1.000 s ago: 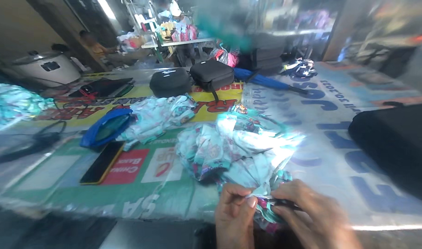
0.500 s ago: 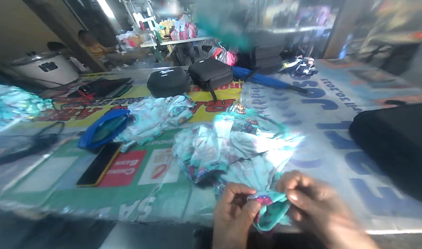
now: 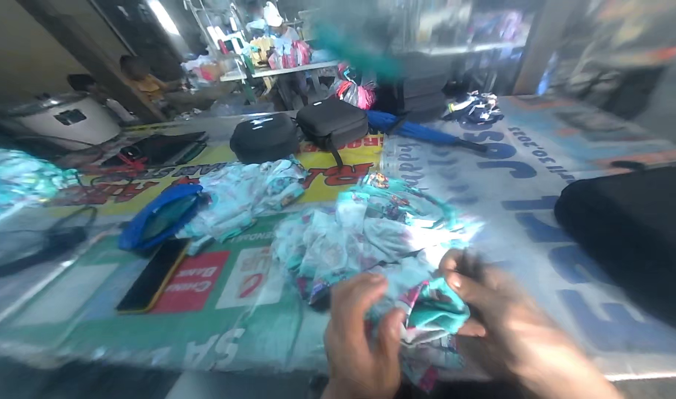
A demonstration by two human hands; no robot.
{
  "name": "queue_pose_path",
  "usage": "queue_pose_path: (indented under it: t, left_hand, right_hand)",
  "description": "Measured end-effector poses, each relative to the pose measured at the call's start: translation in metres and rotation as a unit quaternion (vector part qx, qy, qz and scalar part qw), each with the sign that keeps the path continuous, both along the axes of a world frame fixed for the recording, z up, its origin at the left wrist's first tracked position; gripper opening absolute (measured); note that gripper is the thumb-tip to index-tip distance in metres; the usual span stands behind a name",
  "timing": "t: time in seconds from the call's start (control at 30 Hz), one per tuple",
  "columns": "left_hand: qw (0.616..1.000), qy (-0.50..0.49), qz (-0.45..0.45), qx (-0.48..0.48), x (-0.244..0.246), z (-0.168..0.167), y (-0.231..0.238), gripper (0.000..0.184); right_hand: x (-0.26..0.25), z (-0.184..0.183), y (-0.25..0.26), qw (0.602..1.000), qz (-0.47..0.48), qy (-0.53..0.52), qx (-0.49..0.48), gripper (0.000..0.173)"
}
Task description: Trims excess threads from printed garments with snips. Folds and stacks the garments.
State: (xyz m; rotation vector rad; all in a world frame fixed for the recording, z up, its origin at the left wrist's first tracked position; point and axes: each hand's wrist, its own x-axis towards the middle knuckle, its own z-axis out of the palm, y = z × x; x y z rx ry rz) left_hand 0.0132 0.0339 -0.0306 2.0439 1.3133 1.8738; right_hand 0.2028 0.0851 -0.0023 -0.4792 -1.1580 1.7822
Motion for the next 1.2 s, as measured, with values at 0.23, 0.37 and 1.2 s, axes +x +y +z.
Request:
queue_pose_path:
  t: [0.23,0.37,1.2]
  left_hand:
    - [0.885,0.445,0.093,0.104,-0.025,0.033,0.075,0.022]
    - [0.876,0.431,0.048,-0.212,-0.066,0.016,0.136,0.047]
    - [0.978,0.184,-0.032,-0.098,0.039,-0.010,0.016,0.027]
  right_hand:
    - [-0.026,0.075,0.077,0.948,-0.109,-0.203,0.219,0.010]
    - [-0.027,0.062,0.092,0.821,-0.195,-0.405,0.352,0.019]
    - [0.038,-0.014,0.002,0.943,-0.140,-0.247,0.174,0.015]
